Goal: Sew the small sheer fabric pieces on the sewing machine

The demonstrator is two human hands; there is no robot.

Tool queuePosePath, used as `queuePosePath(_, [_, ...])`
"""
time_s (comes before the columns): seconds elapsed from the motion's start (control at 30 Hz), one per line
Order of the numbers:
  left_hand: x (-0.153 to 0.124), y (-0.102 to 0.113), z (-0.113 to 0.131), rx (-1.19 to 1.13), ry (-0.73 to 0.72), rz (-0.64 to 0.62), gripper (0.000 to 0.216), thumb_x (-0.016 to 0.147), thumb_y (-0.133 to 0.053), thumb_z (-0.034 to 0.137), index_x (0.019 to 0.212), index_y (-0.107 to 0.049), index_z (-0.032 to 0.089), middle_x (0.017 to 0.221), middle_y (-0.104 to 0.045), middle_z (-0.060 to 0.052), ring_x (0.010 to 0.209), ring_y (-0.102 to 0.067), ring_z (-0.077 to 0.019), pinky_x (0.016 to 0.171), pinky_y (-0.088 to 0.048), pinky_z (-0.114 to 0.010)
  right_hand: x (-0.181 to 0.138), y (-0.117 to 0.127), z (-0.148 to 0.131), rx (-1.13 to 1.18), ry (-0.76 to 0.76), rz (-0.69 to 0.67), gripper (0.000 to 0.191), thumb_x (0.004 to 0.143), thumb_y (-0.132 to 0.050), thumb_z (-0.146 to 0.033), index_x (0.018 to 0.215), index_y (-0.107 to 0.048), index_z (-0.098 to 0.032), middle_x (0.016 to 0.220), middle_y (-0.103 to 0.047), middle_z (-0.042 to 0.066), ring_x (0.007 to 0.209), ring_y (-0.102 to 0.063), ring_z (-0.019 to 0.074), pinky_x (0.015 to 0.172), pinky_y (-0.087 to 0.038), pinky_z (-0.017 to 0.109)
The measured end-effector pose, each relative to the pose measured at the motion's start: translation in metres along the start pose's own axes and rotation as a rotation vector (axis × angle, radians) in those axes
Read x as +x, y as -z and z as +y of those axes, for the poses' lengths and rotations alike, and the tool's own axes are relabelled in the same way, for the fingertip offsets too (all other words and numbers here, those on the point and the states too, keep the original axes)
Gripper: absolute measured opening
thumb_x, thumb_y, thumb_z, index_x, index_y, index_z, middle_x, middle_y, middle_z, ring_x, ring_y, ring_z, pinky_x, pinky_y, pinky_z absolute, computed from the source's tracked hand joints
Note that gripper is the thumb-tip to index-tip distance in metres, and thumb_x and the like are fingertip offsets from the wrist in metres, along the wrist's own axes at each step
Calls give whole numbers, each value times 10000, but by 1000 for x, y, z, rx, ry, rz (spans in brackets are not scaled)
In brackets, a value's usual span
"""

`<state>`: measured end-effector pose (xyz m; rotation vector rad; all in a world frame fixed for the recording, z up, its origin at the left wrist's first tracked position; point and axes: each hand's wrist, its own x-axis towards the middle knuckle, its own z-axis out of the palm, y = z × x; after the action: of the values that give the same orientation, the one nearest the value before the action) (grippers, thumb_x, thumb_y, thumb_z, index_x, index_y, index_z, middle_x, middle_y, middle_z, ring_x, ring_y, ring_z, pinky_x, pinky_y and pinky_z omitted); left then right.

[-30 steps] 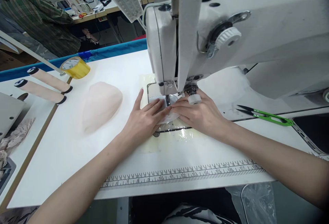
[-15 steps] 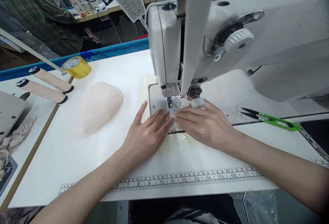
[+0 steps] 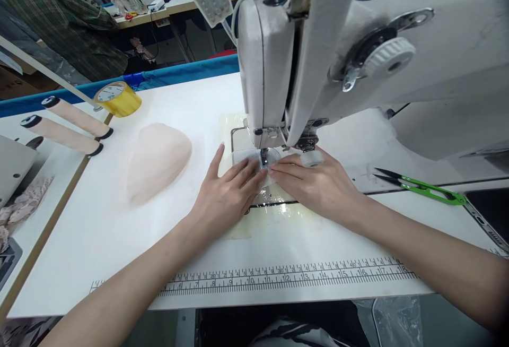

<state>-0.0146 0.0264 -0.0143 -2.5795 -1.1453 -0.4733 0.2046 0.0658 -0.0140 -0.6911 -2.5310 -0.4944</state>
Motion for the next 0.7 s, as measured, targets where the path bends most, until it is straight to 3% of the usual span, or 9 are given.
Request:
queuePosePath(0.27, [-3,1,1,-18,-28,53,294,943,-515,147,1207,-640,170,1179,-700,-75,1123,-649,-223,1172,-268,-560,-3,0,-3,14,-6,13,206,939,-516,-105,977,-712,-157,992,-754,5,775,-647,143,1058,-384,390])
queuePosePath(0.7, [0,-2,-3,-62,-12,64,301,945,-502,148,1214,-639,151,1191,-691,-98,1095,-666,-231,1193,-197,-597,-2,-3,-6,43,-85,-7,255,990,-467,-243,1029,-715,-197,980,-756,-6,812,-664,177,1042,-381,421])
